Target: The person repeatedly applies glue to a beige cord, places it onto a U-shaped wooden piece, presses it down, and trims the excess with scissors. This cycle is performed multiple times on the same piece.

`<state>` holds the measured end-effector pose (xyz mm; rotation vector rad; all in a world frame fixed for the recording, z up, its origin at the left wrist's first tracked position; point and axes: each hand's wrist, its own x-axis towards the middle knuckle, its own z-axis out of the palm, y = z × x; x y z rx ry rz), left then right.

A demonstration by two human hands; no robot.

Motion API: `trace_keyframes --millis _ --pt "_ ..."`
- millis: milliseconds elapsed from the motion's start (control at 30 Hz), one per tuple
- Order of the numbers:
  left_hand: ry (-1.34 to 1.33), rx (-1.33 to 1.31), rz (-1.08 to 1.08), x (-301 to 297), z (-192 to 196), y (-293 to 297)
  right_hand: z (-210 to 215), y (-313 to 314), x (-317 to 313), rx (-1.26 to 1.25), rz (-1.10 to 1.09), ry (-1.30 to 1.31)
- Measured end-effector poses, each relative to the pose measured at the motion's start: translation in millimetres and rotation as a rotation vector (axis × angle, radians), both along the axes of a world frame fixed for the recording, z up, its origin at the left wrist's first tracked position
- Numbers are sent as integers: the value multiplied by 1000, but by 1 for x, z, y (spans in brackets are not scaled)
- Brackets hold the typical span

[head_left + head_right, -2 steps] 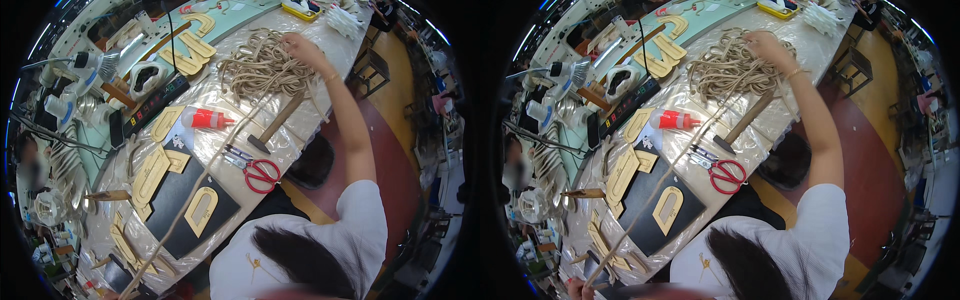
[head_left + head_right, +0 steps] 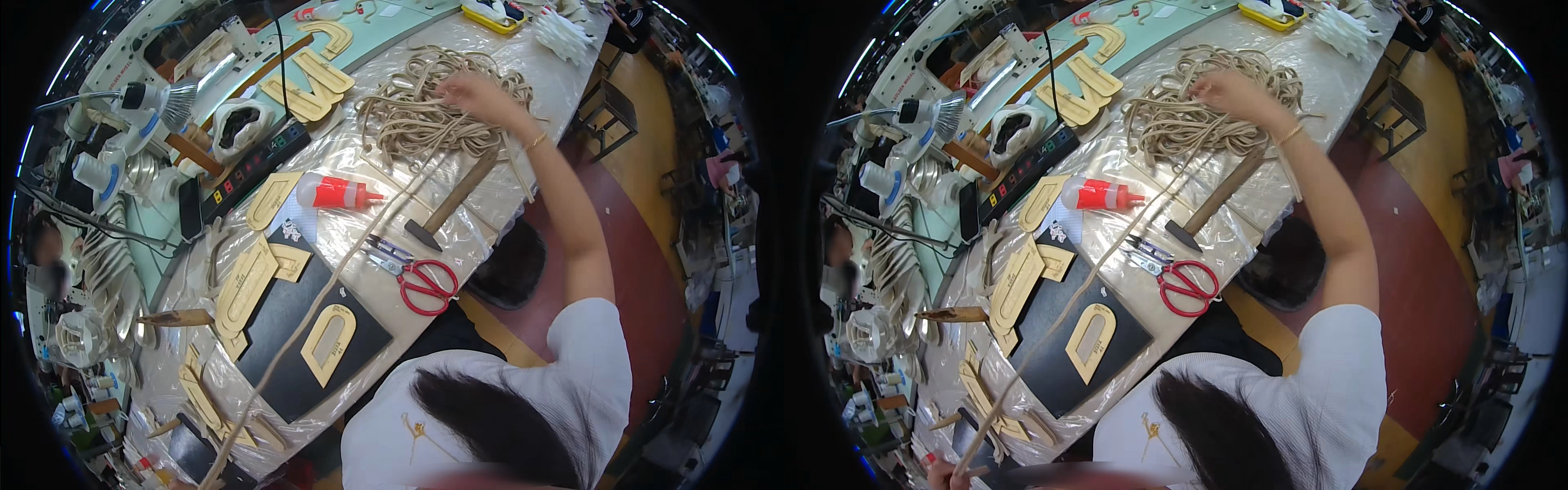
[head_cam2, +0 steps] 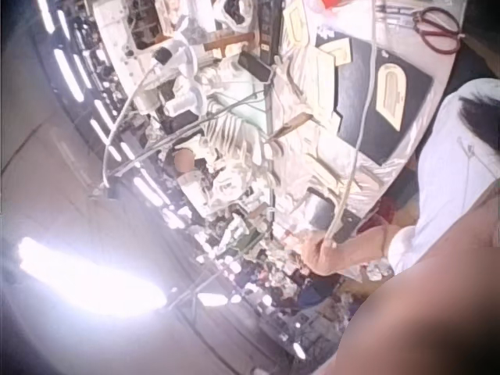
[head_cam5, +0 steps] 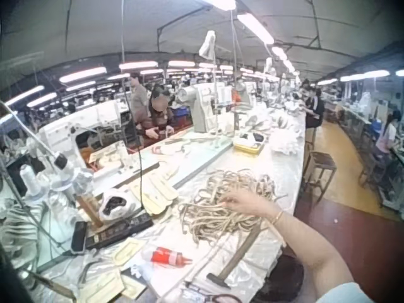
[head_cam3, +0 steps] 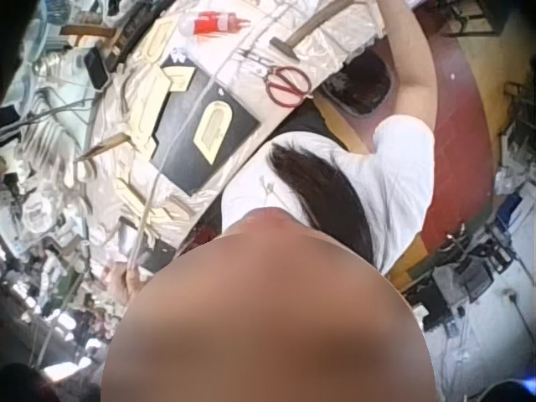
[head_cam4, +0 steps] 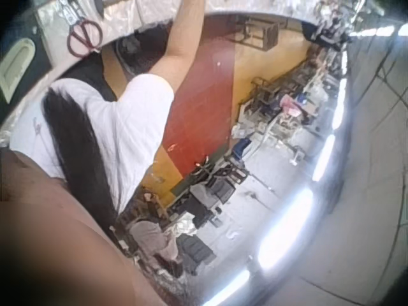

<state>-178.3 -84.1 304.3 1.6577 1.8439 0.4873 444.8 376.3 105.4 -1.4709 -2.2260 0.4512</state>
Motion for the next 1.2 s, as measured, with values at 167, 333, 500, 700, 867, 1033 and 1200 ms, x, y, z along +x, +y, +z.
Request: trace_keyframes --millis 167,333,500,700,867,1033,1200 --pt "68 -38 -41 -22 26 -27 -52 -69 -67 343 418 -371" --pt "404 -14 -128 -42 -13 -43 -20 -76 -65 -80 274 -254" --pt "187 44 177 11 -101 45 42 -109 -73 -323 482 -132" --pt "-255 479 -343 219 -176 213 57 -137 -120 -249 707 25" --pt "-856 -57 -351 310 -182 262 65 -147 -109 -67 554 -26" --pt "-755 -206 -420 292 -182 261 58 -164 -99 122 604 6" --pt "-641 -241 -324 230 -171 242 50 -147 -68 316 413 68"
